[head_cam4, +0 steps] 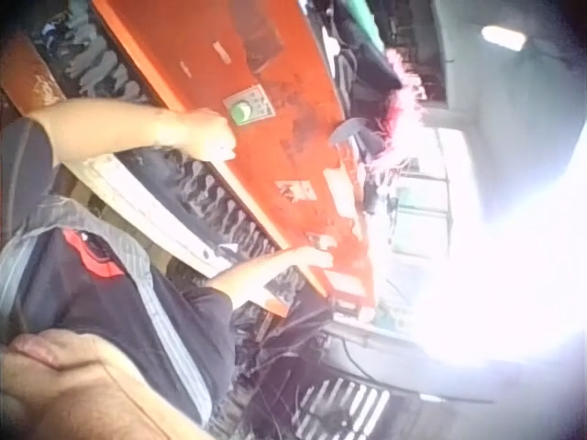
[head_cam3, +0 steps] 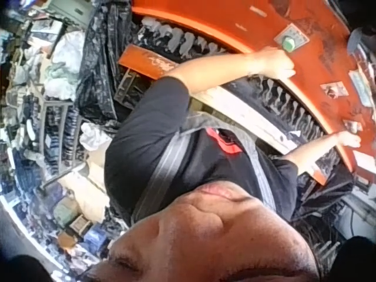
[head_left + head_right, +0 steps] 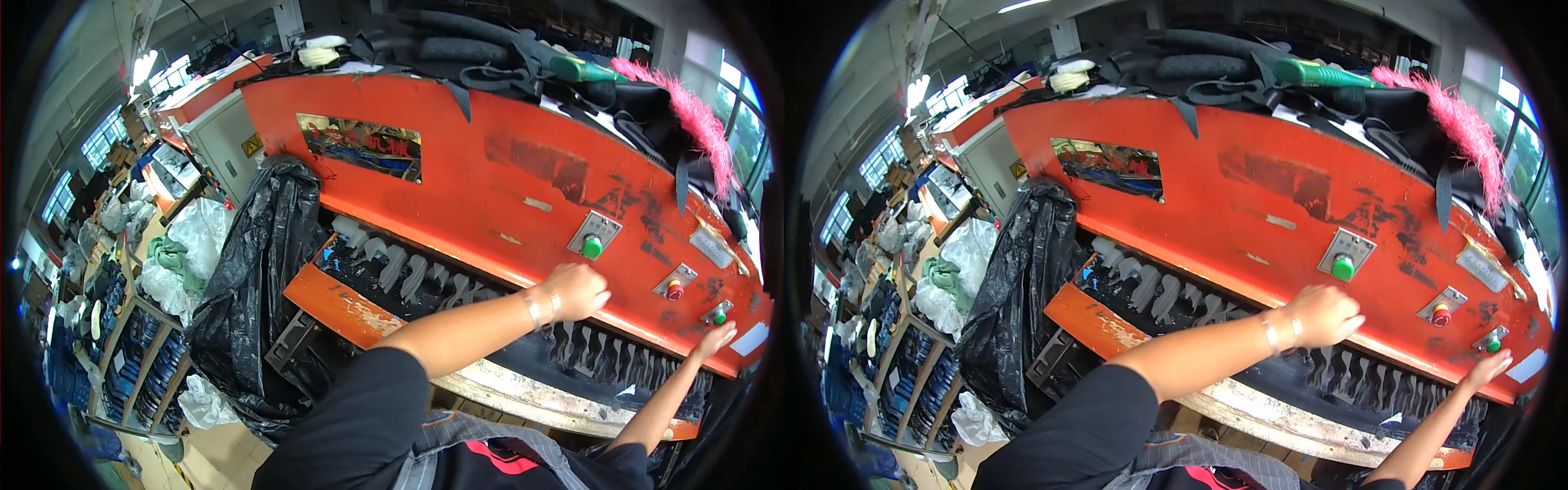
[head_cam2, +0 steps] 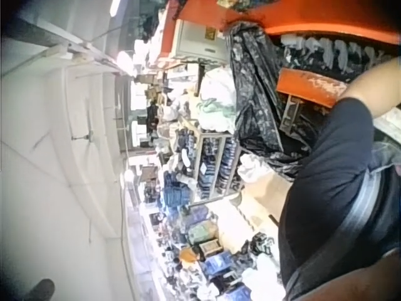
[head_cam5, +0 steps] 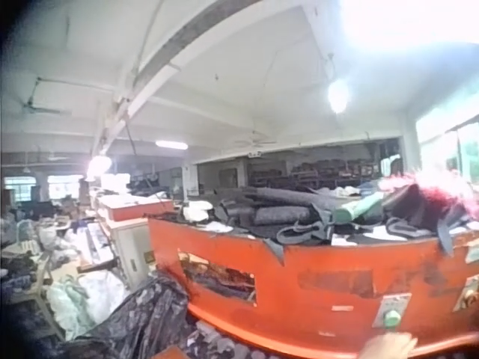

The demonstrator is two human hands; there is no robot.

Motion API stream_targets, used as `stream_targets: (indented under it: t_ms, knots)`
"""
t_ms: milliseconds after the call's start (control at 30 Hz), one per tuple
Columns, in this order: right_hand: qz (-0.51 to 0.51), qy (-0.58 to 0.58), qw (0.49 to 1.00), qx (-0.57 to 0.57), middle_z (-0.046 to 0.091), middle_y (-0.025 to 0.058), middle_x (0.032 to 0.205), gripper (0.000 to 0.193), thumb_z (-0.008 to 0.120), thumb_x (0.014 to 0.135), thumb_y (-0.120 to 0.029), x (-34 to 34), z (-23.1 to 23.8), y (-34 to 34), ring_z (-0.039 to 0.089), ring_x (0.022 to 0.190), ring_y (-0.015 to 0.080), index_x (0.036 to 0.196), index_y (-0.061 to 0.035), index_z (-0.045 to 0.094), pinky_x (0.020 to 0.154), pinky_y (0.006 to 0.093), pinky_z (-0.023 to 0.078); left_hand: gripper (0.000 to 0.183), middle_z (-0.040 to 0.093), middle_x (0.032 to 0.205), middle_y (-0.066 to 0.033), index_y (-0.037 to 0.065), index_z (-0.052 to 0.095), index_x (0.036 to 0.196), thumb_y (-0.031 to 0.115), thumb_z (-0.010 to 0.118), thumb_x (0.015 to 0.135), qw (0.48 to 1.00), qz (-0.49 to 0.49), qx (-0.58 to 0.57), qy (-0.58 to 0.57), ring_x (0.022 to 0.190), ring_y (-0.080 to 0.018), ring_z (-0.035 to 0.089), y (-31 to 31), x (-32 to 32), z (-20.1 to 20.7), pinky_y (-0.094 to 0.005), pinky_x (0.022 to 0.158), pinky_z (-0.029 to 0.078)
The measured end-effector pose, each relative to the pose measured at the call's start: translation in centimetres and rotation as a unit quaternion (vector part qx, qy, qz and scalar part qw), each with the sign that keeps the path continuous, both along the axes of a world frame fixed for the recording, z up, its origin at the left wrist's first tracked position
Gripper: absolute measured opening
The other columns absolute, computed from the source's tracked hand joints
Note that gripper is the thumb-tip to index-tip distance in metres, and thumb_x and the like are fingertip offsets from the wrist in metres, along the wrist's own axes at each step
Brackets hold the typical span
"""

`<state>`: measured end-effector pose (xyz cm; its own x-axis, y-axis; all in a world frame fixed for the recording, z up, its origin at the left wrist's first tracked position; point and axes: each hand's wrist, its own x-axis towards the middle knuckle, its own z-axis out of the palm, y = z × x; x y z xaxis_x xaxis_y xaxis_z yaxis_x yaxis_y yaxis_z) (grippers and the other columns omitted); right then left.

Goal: Operate a die-cutting machine to cut shoe upper components from a sheet of material.

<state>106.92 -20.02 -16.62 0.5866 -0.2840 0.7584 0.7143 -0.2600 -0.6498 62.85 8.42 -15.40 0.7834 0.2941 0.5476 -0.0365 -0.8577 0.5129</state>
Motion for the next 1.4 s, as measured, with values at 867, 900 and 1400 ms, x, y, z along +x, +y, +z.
stream_targets:
  t_ms: [867, 900, 1400]
  knots:
    - [0.348, -0.057, 0.674, -0.649, 0.061, 0.0141, 0.102, 0.058, 0.083, 0.062, -0.042, -52.8, -14.7, 9.4, 0.058, 0.098, 0.0327, 0.104, -0.0075, 0.065, 0.086, 0.0406, 0.048, 0.030, 0.061, 0.118, -0.0079, 0.014, 0.068, 0.101, 0.037, 0.053, 0.089, 0.940, 0.285, -0.062, 0.178, 0.116, -0.0295, 0.052, -3.9, -29.1, -18.5, -0.0467, 0.098, 0.039]
    - [0.341, -0.057, 0.675, -0.652, 0.061, 0.0141, 0.102, 0.058, 0.083, 0.062, -0.042, -52.8, -15.0, 8.9, 0.058, 0.098, 0.0327, 0.104, -0.0075, 0.065, 0.086, 0.0406, 0.048, 0.031, 0.061, 0.120, -0.0074, 0.014, 0.068, 0.103, 0.037, 0.053, 0.089, 0.931, 0.293, -0.068, 0.207, 0.117, -0.0292, 0.051, -3.8, -29.3, -18.6, -0.0473, 0.097, 0.039]
    - [0.296, 0.015, 0.688, -0.662, 0.060, 0.0165, 0.096, 0.049, 0.085, 0.058, -0.038, -50.3, -16.4, 10.9, 0.059, 0.095, 0.0347, 0.088, -0.0066, 0.062, 0.083, 0.0424, 0.049, 0.035, 0.061, 0.121, -0.0137, 0.015, 0.069, 0.107, 0.038, 0.051, 0.087, 0.900, 0.358, -0.066, 0.242, 0.124, -0.0328, 0.046, -1.2, -28.2, -18.5, -0.0523, 0.101, 0.036]
